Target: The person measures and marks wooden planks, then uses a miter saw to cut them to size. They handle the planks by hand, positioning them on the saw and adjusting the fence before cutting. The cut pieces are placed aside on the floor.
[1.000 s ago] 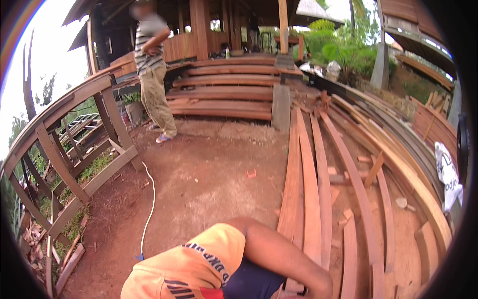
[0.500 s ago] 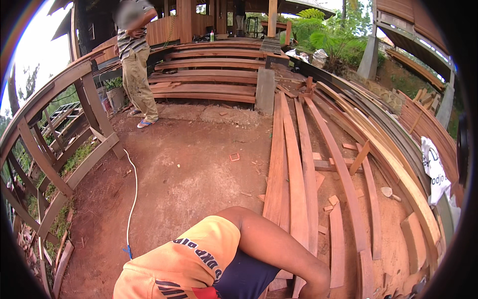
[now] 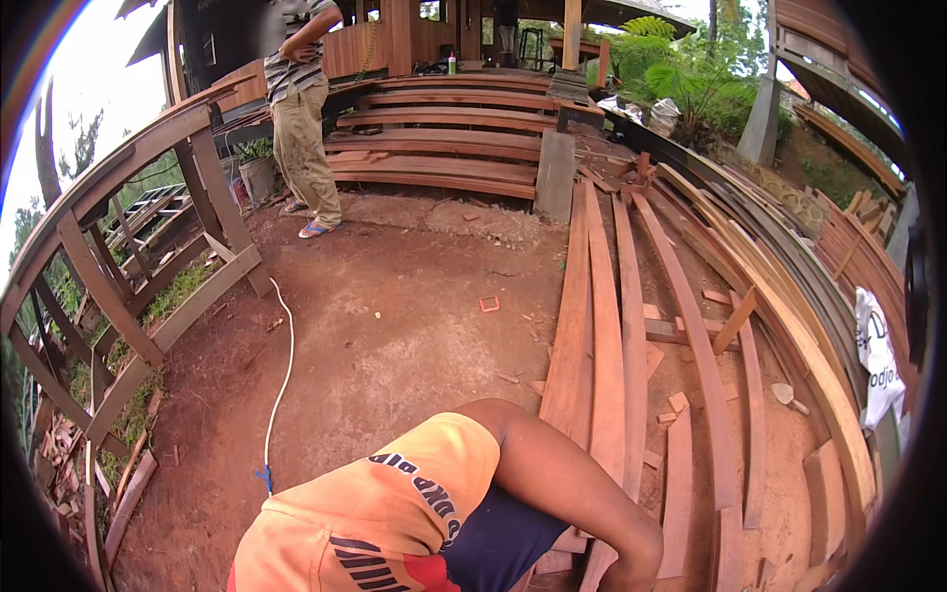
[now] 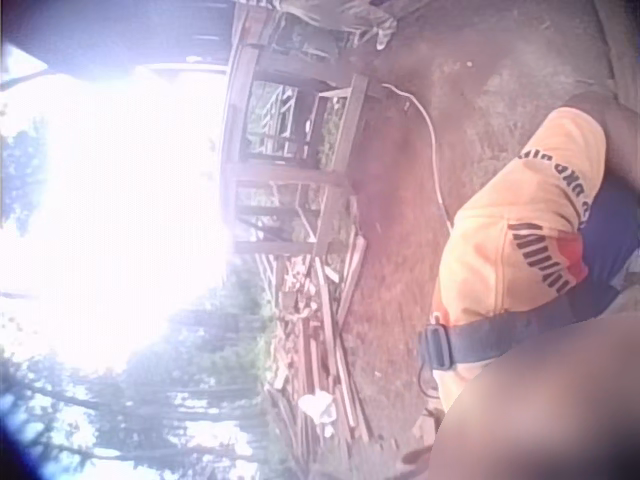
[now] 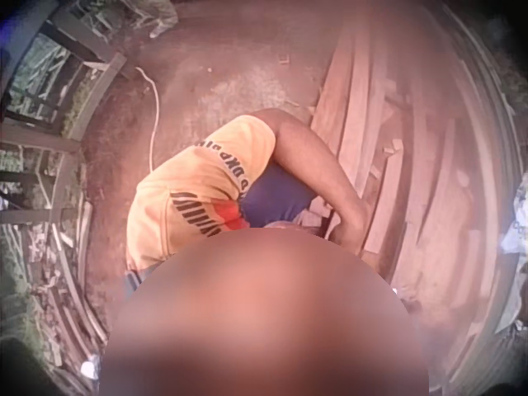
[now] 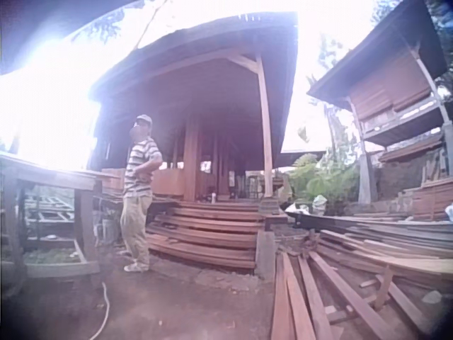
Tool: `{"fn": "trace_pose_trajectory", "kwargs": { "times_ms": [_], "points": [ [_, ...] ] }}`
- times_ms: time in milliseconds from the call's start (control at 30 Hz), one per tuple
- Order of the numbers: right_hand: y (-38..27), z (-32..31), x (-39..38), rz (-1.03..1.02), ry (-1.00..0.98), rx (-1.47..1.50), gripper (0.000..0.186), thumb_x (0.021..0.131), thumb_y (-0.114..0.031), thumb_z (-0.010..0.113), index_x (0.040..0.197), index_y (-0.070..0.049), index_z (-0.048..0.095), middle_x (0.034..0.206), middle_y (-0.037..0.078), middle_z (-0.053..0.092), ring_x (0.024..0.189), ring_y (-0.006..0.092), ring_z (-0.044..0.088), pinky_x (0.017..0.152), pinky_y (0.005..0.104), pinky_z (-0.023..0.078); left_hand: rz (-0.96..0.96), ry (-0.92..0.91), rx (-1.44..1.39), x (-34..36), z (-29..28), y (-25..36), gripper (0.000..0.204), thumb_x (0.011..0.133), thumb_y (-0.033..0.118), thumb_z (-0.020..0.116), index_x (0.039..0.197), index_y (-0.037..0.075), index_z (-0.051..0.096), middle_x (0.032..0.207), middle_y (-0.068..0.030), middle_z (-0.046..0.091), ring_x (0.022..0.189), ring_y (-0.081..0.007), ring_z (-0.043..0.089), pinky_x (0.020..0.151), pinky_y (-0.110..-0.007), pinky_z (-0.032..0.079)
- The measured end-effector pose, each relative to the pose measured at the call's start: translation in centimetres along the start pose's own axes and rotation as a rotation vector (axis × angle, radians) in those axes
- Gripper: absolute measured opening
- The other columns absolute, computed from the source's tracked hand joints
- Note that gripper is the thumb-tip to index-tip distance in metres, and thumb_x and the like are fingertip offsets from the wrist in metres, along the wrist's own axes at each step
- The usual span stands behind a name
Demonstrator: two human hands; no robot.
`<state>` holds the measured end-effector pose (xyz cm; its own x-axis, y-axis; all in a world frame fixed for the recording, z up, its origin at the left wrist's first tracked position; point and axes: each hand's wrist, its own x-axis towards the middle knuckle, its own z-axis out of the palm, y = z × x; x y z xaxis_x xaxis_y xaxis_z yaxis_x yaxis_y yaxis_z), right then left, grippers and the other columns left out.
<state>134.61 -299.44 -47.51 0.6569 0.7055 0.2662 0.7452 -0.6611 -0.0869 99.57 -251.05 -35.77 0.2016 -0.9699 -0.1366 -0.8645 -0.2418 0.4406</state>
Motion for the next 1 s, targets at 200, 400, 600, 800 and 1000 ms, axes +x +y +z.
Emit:
{"fn": "trace_pose_trajectory", "kwargs": {
  "times_ms": [200, 400, 600, 800, 1000],
  "points": [
    [-7.4, -0.8, -0.4, 0.243, 0.151, -0.028, 0.010, 0.084, -0.008, 0.067, 0.092, -0.008, 0.073, 0.111, 0.023, 0.071, 0.105, 0.0385, 0.067, 0.091, 0.0500, 0.055, -0.064, 0.007, -0.044, 0.0, -0.5, 0.0, 0.060, 0.093, 0.042, 0.068, 0.134, -0.002, 0.061, 0.135, -0.0293, 0.061, 0.130, -0.0469, 0.055, 0.114, -0.056, 0.037],
    [-17.0, 4.3, 1.0, 0.437, 0.246, 0.388, 0.012, 0.086, -0.010, 0.068, 0.097, -0.006, 0.072, 0.113, 0.022, 0.070, 0.106, 0.0375, 0.067, 0.091, 0.0499, 0.057, -0.126, -0.063, -0.038, 0.1, -0.2, -0.7, 0.062, 0.092, 0.045, 0.069, 0.134, 0.000, 0.062, 0.134, -0.0284, 0.062, 0.130, -0.0463, 0.055, 0.114, -0.057, 0.037],
    [-18.1, 13.7, 2.9, 0.895, 0.231, 1.263, 0.016, 0.088, -0.013, 0.070, 0.102, -0.005, 0.070, 0.114, 0.021, 0.069, 0.107, 0.0366, 0.067, 0.090, 0.0498, 0.058, -0.163, -0.055, -0.046, 0.4, -2.0, 0.9, 0.063, 0.091, 0.049, 0.070, 0.134, 0.002, 0.063, 0.133, -0.0274, 0.063, 0.130, -0.0458, 0.056, 0.114, -0.058, 0.037],
    [-19.1, 20.2, 4.6, 1.247, 0.411, 1.812, 0.020, 0.090, -0.015, 0.071, 0.107, -0.004, 0.069, 0.116, 0.020, 0.068, 0.108, 0.0356, 0.067, 0.089, 0.0496, 0.059, -0.199, -0.234, 0.024, -2.2, -2.2, 4.4, 0.065, 0.091, 0.052, 0.071, 0.133, 0.004, 0.063, 0.132, -0.0265, 0.064, 0.130, -0.0452, 0.056, 0.114, -0.059, 0.036],
    [-16.9, 22.8, 4.9, 1.338, 0.622, 1.930, 0.025, 0.092, -0.018, 0.072, 0.111, -0.002, 0.067, 0.117, 0.019, 0.067, 0.109, 0.0347, 0.067, 0.089, 0.0495, 0.061, -0.210, -0.323, -0.279, -1.3, 0.4, 4.1, 0.067, 0.088, 0.055, 0.073, 0.136, 0.009, 0.063, 0.132, -0.0244, 0.065, 0.130, -0.0478, 0.055, 0.116, -0.063, 0.031]
  ]
}}
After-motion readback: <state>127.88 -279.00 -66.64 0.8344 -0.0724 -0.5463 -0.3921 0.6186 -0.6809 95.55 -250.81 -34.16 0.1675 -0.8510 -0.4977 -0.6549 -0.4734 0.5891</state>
